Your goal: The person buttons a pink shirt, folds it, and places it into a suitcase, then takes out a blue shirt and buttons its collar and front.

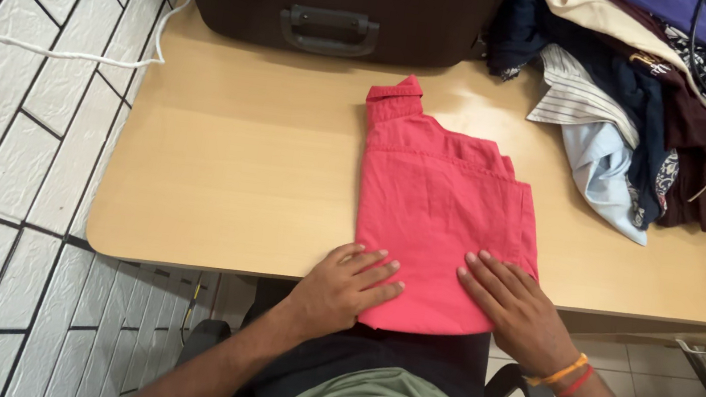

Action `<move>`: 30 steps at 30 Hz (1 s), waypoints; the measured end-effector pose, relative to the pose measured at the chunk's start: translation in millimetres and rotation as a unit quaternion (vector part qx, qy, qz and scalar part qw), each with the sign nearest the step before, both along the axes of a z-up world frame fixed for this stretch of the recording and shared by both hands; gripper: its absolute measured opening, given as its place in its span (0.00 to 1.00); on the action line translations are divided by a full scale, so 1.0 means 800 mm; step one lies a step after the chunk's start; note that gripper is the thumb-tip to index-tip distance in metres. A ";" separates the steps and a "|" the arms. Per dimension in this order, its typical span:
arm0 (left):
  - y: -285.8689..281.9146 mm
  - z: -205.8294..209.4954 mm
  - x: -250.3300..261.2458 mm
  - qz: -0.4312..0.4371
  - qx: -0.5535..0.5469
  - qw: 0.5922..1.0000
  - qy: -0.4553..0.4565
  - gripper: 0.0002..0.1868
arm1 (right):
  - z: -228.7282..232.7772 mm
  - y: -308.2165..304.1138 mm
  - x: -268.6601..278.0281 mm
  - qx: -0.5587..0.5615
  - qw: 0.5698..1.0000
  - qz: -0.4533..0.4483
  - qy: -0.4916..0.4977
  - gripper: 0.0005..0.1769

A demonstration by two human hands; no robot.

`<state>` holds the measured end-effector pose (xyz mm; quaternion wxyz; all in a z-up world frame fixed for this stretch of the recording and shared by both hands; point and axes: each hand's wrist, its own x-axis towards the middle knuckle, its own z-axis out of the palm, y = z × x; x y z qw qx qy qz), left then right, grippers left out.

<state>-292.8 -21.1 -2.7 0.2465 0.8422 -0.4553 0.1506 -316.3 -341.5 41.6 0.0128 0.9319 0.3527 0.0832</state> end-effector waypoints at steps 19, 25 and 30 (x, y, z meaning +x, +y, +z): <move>0.027 0.084 0.226 0.298 -0.242 0.861 0.334 0.29 | 0.080 0.016 0.221 0.277 0.937 -0.211 0.000 0.26; 0.009 0.055 0.207 0.203 -0.049 0.973 0.093 0.38 | 0.042 0.032 0.188 0.197 0.967 -0.147 -0.066 0.43; -0.025 0.069 0.178 0.054 0.250 0.955 0.153 0.59 | 0.016 0.066 0.192 0.050 0.998 -0.008 0.024 0.61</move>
